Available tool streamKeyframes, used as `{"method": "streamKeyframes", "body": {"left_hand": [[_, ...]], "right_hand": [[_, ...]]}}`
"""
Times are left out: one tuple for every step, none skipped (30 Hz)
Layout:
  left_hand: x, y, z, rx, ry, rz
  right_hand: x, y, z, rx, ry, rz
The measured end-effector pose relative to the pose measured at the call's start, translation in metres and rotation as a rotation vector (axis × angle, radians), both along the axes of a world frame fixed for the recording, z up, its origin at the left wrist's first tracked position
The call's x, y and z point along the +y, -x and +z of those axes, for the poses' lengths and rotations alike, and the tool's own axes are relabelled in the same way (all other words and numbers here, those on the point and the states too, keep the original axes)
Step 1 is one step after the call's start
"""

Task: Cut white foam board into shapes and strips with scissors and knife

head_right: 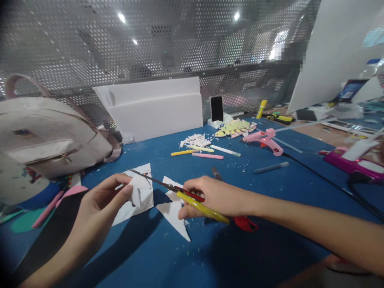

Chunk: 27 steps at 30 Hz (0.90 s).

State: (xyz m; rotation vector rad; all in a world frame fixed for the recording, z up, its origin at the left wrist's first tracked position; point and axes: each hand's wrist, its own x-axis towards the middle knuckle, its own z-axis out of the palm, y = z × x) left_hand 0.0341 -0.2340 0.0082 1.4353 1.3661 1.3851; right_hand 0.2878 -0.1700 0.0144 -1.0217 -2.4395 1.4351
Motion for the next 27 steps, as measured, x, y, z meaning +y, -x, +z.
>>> {"method": "streamKeyframes", "body": {"left_hand": [[0.0, 0.0, 0.0, 0.006, -0.002, 0.006], [-0.001, -0.001, 0.001, 0.011, -0.001, 0.011], [-0.001, -0.002, 0.001, 0.012, 0.002, 0.018], [-0.002, -0.003, 0.002, 0.01, 0.005, 0.025], [-0.003, -0.005, 0.003, 0.007, 0.009, 0.034], [-0.005, -0.006, 0.004, 0.003, 0.012, 0.043], [-0.006, -0.007, 0.004, 0.0, 0.017, 0.052], [-0.007, -0.008, 0.005, -0.001, 0.019, 0.061], [-0.008, -0.009, 0.005, -0.001, 0.019, 0.065], [-0.009, -0.01, 0.005, -0.003, 0.02, 0.065], [-0.009, -0.01, 0.004, -0.007, 0.022, 0.062], [-0.01, -0.01, 0.003, -0.014, 0.027, 0.056], [-0.01, -0.009, 0.002, -0.024, 0.033, 0.044], [-0.011, -0.009, 0.001, -0.037, 0.04, 0.03], [-0.011, -0.009, 0.0, -0.048, 0.044, 0.017], [-0.011, -0.008, -0.001, -0.058, 0.046, 0.007], [-0.012, -0.008, -0.002, -0.067, 0.046, -0.003], [-0.012, -0.008, -0.003, -0.073, 0.045, -0.009], [-0.013, -0.008, -0.003, -0.075, 0.044, -0.011], [-0.013, -0.008, -0.003, -0.077, 0.047, -0.011], [-0.014, -0.007, -0.003, -0.076, 0.048, -0.013], [-0.014, -0.007, -0.003, -0.075, 0.048, -0.013], [-0.014, -0.007, -0.002, -0.074, 0.047, -0.014], [-0.015, -0.008, -0.001, -0.072, 0.045, -0.017], [-0.015, -0.008, -0.001, -0.07, 0.042, -0.022], [-0.015, -0.009, 0.0, -0.068, 0.039, -0.023], [-0.015, -0.01, 0.001, -0.067, 0.035, -0.02]], "right_hand": [[0.0, -0.001, -0.001, 0.006, -0.012, 0.028], [0.0, -0.001, -0.001, 0.011, -0.029, 0.054], [-0.001, -0.002, -0.002, 0.015, -0.049, 0.077], [-0.001, -0.002, -0.003, 0.013, -0.068, 0.097], [-0.001, -0.002, -0.004, 0.009, -0.085, 0.11], [-0.001, -0.001, -0.004, 0.004, -0.101, 0.121], [-0.002, -0.001, -0.004, -0.003, -0.119, 0.13], [-0.003, 0.0, -0.003, -0.01, -0.145, 0.136], [-0.004, 0.001, -0.002, -0.021, -0.179, 0.138], [-0.006, 0.002, -0.001, -0.033, -0.213, 0.137], [-0.008, 0.003, 0.0, -0.046, -0.239, 0.134], [-0.01, 0.004, 0.0, -0.059, -0.249, 0.129], [-0.012, 0.005, 0.0, -0.068, -0.244, 0.126], [-0.014, 0.006, 0.0, -0.071, -0.233, 0.125], [-0.015, 0.007, -0.001, -0.067, -0.223, 0.122], [-0.017, 0.007, -0.003, -0.058, -0.218, 0.117], [-0.017, 0.008, -0.004, -0.051, -0.218, 0.112], [-0.018, 0.008, -0.006, -0.045, -0.219, 0.11], [-0.019, 0.008, -0.007, -0.041, -0.22, 0.11], [-0.019, 0.008, -0.008, -0.04, -0.219, 0.112], [-0.019, 0.008, -0.008, -0.04, -0.218, 0.115], [-0.019, 0.008, -0.008, -0.041, -0.218, 0.118], [-0.019, 0.008, -0.007, -0.042, -0.221, 0.117], [-0.02, 0.009, -0.006, -0.044, -0.224, 0.116], [-0.02, 0.009, -0.004, -0.049, -0.225, 0.116], [-0.021, 0.009, -0.003, -0.058, -0.224, 0.115], [-0.021, 0.01, -0.001, -0.071, -0.222, 0.111]]}}
